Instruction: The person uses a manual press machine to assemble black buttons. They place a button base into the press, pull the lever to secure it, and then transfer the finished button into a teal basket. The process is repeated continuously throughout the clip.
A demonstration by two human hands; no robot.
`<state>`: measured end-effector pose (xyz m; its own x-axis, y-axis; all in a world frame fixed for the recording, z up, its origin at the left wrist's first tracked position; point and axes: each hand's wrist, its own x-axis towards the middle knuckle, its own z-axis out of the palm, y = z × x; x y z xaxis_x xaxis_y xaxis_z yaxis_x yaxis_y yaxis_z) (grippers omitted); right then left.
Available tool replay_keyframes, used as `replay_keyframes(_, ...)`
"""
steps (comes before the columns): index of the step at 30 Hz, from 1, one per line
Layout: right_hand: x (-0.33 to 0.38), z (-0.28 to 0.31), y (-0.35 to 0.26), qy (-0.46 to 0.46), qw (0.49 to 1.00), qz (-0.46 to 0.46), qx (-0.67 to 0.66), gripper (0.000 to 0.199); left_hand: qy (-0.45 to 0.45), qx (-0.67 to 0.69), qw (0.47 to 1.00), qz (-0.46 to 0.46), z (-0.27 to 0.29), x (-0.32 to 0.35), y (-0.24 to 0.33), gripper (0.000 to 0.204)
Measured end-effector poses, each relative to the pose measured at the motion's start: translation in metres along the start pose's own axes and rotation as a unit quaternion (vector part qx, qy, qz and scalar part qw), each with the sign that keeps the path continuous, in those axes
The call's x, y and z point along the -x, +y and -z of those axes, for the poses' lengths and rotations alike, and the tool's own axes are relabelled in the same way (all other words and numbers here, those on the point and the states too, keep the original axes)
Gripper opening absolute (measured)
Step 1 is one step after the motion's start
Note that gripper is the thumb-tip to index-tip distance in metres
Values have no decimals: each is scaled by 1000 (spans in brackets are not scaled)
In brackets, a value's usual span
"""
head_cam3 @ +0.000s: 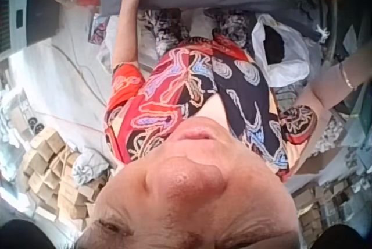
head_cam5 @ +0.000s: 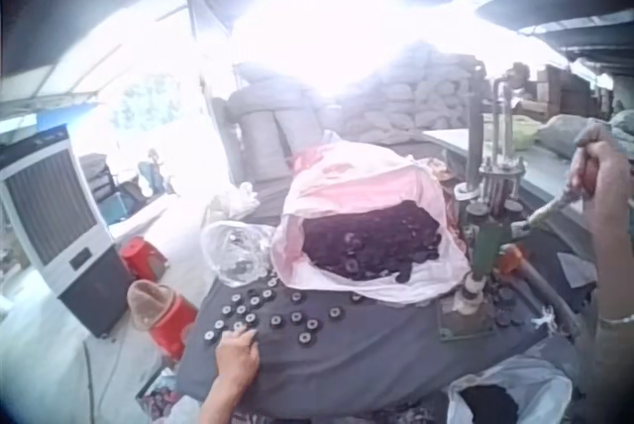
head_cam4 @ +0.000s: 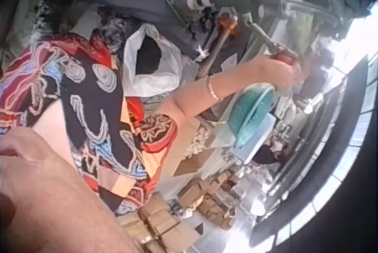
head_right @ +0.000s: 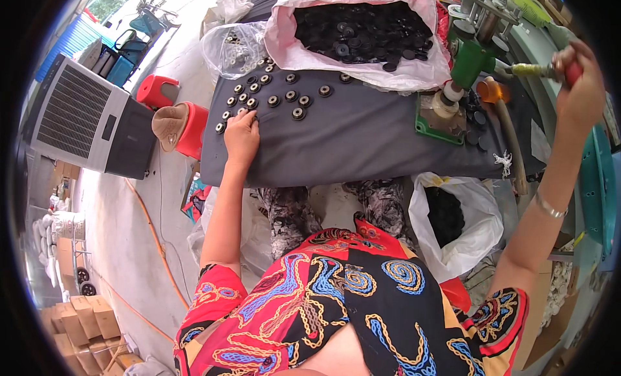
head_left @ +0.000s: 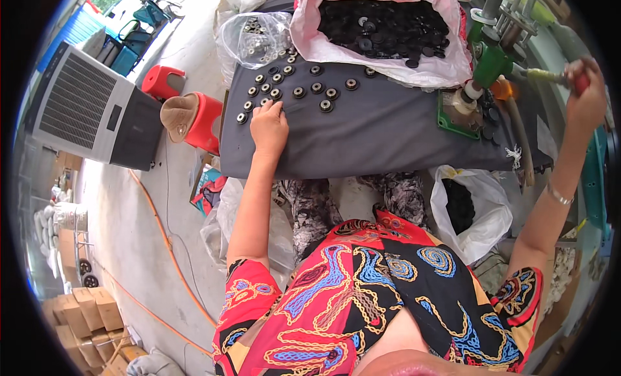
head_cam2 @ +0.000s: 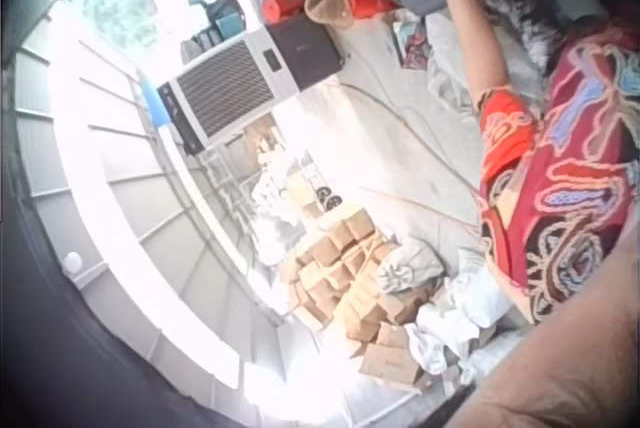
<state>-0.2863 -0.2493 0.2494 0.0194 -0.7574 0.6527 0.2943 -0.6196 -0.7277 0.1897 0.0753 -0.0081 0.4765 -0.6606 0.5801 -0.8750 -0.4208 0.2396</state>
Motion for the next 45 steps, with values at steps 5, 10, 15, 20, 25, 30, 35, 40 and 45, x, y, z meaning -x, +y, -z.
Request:
replay_keyframes(5, -48, -34, 2, 29, 996, -55, 57, 27, -62, 37, 997, -26, 2, 1, -8, 21)
replay_keyframes(10, -95, -1, 26, -60, 993, -37, 92, 28, -128, 75, 988, -41, 12, -8, -6, 23)
replay_keyframes(15, -124, 34, 45, -88, 988, -25, 124, 27, -159, 165, 968, -99, 15, -4, 22, 31)
replay_keyframes(20, -78, -35, 15, 25, 993, -56, 99, 26, -121, 245, 962, -16, 8, -43, -4, 35)
replay_keyframes(25, -82, -26, 11, 13, 995, -31, 93, 25, -127, -30, 991, 3, -29, -128, -51, 26)
replay_keyframes(30, -86, -26, 19, 4, 998, -13, 56, 21, -299, -185, 934, 56, -63, -171, -70, 29)
replay_keyframes(35, -57, -51, -2, 17, 904, 175, 390, 26, -370, -169, 913, 41, -59, -193, -52, 33)
replay_keyframes(40, -36, -88, -20, 44, 982, 44, 178, 23, -336, -159, 928, 27, -68, -191, -69, 31)
replay_keyframes(45, -42, -85, -11, 34, 992, 61, 107, 16, -133, -66, 989, 27, -53, -168, -74, 13)
